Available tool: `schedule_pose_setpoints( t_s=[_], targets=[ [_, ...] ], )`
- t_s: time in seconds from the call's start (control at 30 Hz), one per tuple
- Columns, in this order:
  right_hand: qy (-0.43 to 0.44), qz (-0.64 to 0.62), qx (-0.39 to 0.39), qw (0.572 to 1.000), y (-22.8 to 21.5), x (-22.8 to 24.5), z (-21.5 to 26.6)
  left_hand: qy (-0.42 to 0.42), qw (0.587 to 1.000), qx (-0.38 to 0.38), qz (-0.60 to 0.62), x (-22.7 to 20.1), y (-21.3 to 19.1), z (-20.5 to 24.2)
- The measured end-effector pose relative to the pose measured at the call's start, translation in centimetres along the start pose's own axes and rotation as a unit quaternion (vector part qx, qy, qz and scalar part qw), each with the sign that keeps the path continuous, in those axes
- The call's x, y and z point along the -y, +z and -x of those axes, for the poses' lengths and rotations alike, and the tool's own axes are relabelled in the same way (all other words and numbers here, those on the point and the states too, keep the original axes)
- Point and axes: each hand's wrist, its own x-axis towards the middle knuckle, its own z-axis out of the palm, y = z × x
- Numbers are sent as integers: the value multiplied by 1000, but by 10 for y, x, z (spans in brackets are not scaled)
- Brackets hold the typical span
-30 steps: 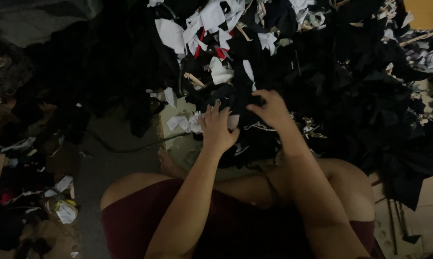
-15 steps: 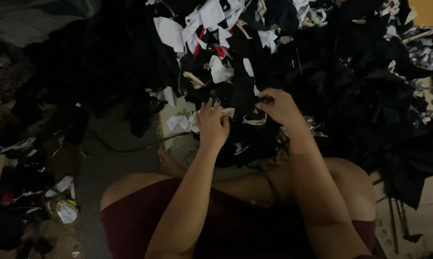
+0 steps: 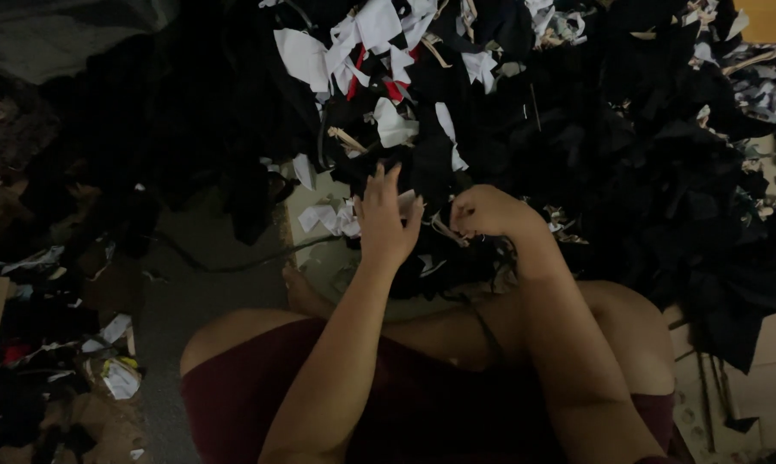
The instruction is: The person sits on the floor and sorts through a large pile of fabric scraps. They pick up individual pieces, unfold them, and place them back into the pile or to the side. The person handles both dark and light-colored fabric pieces throughout the clip.
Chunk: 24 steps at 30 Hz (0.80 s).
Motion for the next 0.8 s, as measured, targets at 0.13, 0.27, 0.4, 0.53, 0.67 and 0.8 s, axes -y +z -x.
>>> schedule_pose_setpoints(
  t_s=[0.13,0.27,0.4,0.53,0.67,0.8],
  targets=[
    [-11,63,-54,997,-1,-22,-16,16,989,50,-135,28,27,4],
    [-44,48,-156,986,11,-8,-23,24,975,89,-203,36,32,5],
    [-19,128,-116,985,37,-24,-49,-1,989,97,-107,-6,-4,4],
    [-18,124,-135,983,39,-14,-40,12,998,-11,69,7,-10,-8],
    [-31,127,-134,982,39,-17,-41,-83,995,-60,16,26,-14,-18],
    [-22,104,-140,984,39,-5,-32,-122,989,-55,-59,81,12,-35]
  ],
)
